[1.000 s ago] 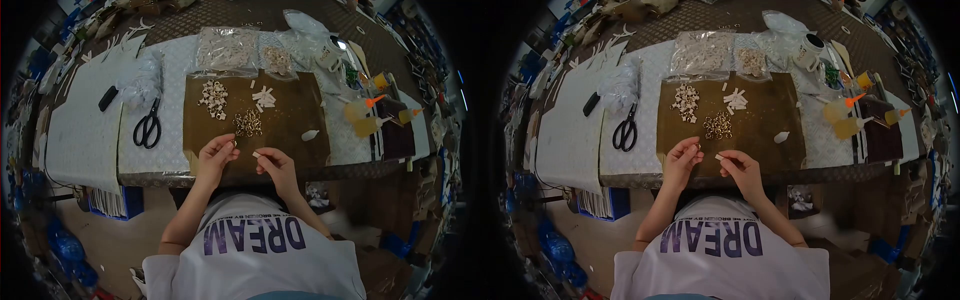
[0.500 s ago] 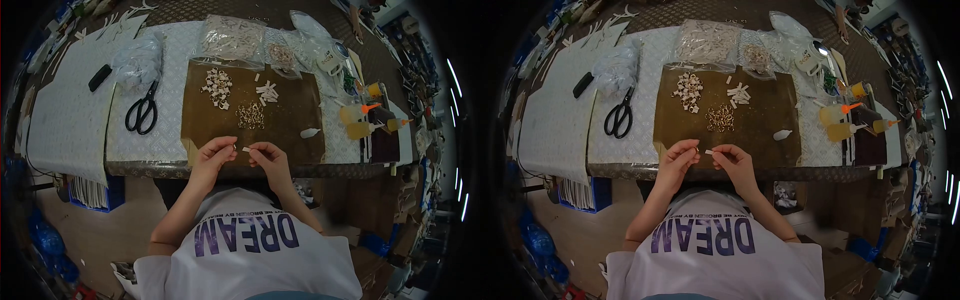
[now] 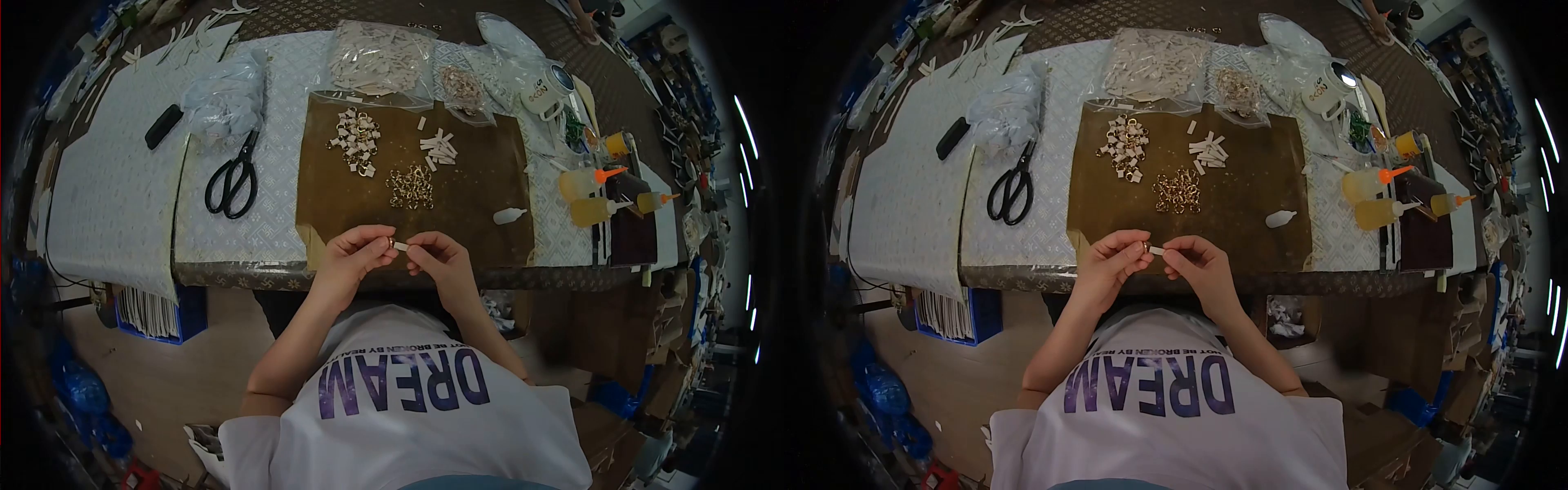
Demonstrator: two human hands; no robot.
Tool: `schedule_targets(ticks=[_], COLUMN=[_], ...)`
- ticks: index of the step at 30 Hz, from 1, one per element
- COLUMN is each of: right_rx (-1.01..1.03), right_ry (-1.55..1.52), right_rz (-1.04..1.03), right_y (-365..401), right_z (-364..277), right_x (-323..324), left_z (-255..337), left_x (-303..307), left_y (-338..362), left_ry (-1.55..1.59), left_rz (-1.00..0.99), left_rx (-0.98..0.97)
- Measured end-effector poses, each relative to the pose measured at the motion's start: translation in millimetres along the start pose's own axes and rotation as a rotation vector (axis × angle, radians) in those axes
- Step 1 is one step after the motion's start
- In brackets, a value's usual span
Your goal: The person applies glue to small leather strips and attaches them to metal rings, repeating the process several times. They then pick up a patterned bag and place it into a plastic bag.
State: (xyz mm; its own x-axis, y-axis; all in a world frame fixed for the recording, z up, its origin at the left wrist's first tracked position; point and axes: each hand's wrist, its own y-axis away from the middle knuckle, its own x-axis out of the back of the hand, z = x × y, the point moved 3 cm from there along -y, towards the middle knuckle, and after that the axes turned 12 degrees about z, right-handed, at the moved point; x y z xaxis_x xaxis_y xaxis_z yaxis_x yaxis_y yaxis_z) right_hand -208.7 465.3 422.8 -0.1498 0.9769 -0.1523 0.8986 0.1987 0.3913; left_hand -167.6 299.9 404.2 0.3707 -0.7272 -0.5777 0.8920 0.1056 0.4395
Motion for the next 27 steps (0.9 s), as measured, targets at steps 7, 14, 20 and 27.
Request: schedule_targets(ticks=[7,14,20,27], right_rx=[-0.046,-0.005,0.148,0.206], right_ry=[-0.053,-0.061,-0.001,0.18], right_rz=[-0.069,-0.098,-0.089,-0.054], right_y=[-2,-3,1,-3], right_z=[-2,-6,-11,-10], right_x=[8,14,19,27], left_z=[1,-5,-6,-6], left_x=[-5,-20,-25,-36], left_y=[1,1,-3,-2], left_ry=[-0.021,-0.087,-0.264,-0.366], left_rz=[-0.072,-0.102,-0.064,0.005], left_rx=[0.086,0.101,-0.05,-0.144])
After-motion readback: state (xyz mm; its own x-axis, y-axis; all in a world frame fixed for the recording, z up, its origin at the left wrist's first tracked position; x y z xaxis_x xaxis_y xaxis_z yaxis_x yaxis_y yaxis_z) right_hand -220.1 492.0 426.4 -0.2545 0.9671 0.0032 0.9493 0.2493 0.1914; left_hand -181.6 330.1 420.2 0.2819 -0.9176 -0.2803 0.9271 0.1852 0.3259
